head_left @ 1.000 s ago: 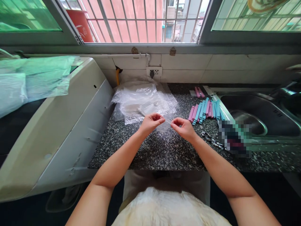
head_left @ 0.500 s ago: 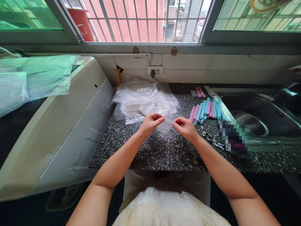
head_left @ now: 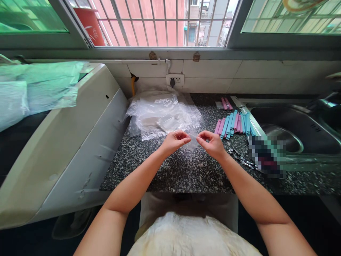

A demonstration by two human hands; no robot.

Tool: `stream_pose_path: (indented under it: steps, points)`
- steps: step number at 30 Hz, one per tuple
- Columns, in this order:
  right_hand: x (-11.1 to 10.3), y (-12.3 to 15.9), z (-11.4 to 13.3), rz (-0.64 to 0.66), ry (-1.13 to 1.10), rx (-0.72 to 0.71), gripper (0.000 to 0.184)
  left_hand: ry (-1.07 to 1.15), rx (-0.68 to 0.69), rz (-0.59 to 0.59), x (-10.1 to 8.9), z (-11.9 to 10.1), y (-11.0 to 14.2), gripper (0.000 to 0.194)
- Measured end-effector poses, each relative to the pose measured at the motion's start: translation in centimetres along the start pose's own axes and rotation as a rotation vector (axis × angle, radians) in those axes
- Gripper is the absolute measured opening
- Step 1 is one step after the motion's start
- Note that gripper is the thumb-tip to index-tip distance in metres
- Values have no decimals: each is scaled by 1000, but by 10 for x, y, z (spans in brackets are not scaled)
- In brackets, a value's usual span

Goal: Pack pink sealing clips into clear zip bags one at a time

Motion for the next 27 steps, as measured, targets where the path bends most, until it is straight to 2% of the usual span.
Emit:
stream_pose_path:
  steps: [6,9,15,19,24,27]
  points:
    - [-18,-6,-4,-160,-110,65,19,-54,-31,51,-4,3,-2,24]
    - [-23,-8,-5,-198,-147,84,20,-70,-20,66,-3,5,-3,24]
    - [-20,-7,-5,-153,-164,91,19,-95,39,-6,-2,4,-3,23]
    - [-17,-6,-5,-137,-165,95,20,-167,86,39,-1,1,-1,18]
    - [-18,-7,-5,-133,-144,93,20,-256,122,34,-1,-1,0,17]
    - [-17,-6,-5,-72,-110,87,20,-281,134,13,-2,-2,0,18]
Point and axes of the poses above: each hand's wrist, its own y-axis away from the middle knuckle, its own x-axis out of the palm, z = x × y, the point moved 1 cm from there along -y, towards the middle knuckle
